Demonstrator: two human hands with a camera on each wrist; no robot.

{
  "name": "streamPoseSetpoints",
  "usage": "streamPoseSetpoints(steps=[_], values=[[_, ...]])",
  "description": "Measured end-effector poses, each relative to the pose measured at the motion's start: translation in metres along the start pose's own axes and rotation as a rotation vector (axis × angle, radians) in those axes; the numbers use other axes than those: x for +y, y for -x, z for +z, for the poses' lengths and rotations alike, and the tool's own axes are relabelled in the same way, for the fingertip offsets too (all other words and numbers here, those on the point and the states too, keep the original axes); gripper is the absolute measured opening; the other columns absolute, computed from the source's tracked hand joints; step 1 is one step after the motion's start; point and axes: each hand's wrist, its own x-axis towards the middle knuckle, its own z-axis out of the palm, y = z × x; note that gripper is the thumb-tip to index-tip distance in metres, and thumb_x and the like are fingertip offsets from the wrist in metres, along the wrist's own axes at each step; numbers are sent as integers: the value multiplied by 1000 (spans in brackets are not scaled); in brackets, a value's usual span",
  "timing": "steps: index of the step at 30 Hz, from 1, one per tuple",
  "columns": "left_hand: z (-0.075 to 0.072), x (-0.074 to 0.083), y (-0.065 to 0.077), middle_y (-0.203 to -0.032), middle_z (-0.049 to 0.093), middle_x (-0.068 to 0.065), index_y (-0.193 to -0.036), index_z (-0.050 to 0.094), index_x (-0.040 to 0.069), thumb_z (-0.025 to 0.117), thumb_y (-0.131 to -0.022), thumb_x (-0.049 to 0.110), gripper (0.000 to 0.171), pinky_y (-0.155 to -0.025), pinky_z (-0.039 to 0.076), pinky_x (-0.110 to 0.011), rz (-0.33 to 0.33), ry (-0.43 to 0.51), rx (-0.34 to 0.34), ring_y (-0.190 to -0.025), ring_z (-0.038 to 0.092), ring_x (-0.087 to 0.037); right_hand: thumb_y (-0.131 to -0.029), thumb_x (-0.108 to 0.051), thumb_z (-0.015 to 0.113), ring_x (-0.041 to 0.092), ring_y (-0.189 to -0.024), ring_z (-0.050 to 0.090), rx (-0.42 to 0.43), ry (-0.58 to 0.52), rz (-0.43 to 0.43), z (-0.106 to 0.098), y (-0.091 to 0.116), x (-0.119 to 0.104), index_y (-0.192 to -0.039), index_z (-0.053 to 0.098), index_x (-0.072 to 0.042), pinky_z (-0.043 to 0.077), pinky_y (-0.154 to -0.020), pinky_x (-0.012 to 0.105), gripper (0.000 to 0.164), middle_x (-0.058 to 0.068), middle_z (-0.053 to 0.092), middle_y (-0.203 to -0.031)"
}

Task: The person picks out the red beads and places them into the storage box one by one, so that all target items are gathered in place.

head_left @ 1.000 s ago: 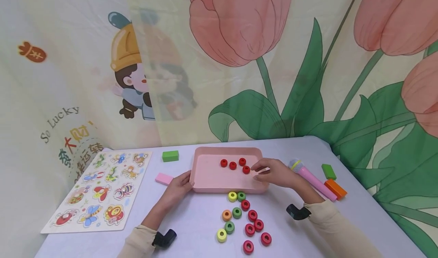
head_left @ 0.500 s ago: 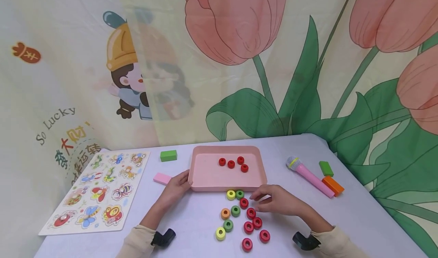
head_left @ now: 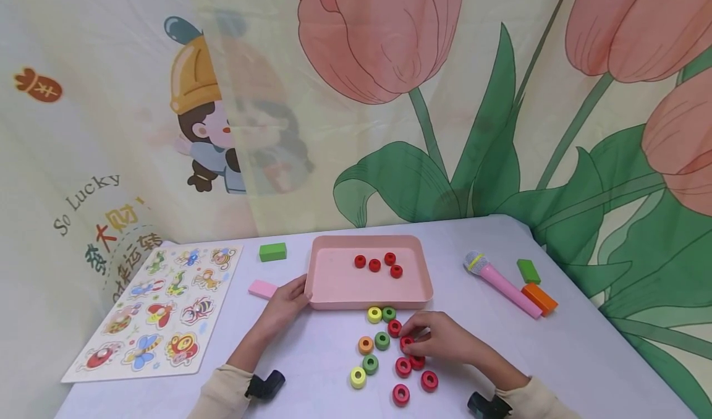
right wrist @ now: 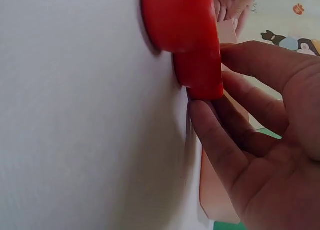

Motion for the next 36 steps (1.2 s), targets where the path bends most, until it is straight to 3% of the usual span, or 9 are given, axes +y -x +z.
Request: streamPoseSetpoints(steps=[7, 15, 23, 29, 36], values=[[-1, 2, -1, -144, 39, -33, -145, 32, -15, 51, -99, -1, 52, -108, 37, -48, -2, 2, -4, -134, 39, -41, -84, -19, 80, 17, -88, 62, -10, 11, -1, -5, -3, -3, -103, 74, -16, 59, -77, 30, 20, -7, 67, -97], [-2, 1, -4, -145, 39, -32, -145, 33, -14, 51, -99, 0, 52, -108, 36, -48, -4, -8, 0, -135, 38, -40, -84, -17, 79, 20, -95, 61, 25, 56, -22, -25, -9, -13, -105, 73, -13, 59, -79, 31, 22, -7, 65, -96], [-3, 2, -2, -145, 38, -32, -146, 32, -14, 50, -99, 1, 52, -109, 36, -48, -24, -7, 8, -135, 38, -40, -86, -16, 77, 20, -95, 63, 59, 113, -107, -49, -31, -22, -109, 72, -5, 58, -78, 28, 26, -3, 67, -100], [-2, 1, 0, -144, 41, -32, -145, 33, -14, 50, -99, 0, 51, -108, 37, -48, -30, -5, 6, -134, 40, -40, -86, -14, 77, 21, -94, 62, 87, 142, -108, -58, -47, -24, -108, 72, -3, 58, -76, 26, 26, -1, 67, -100], [-1, -2, -1, -144, 41, -32, -144, 34, -14, 52, -99, 1, 51, -107, 39, -47, 8, 5, -4, -134, 40, -40, -85, -11, 77, 19, -92, 61, 105, 155, -95, -62, -70, -22, -108, 73, -3, 57, -77, 27, 25, -1, 68, -98]])
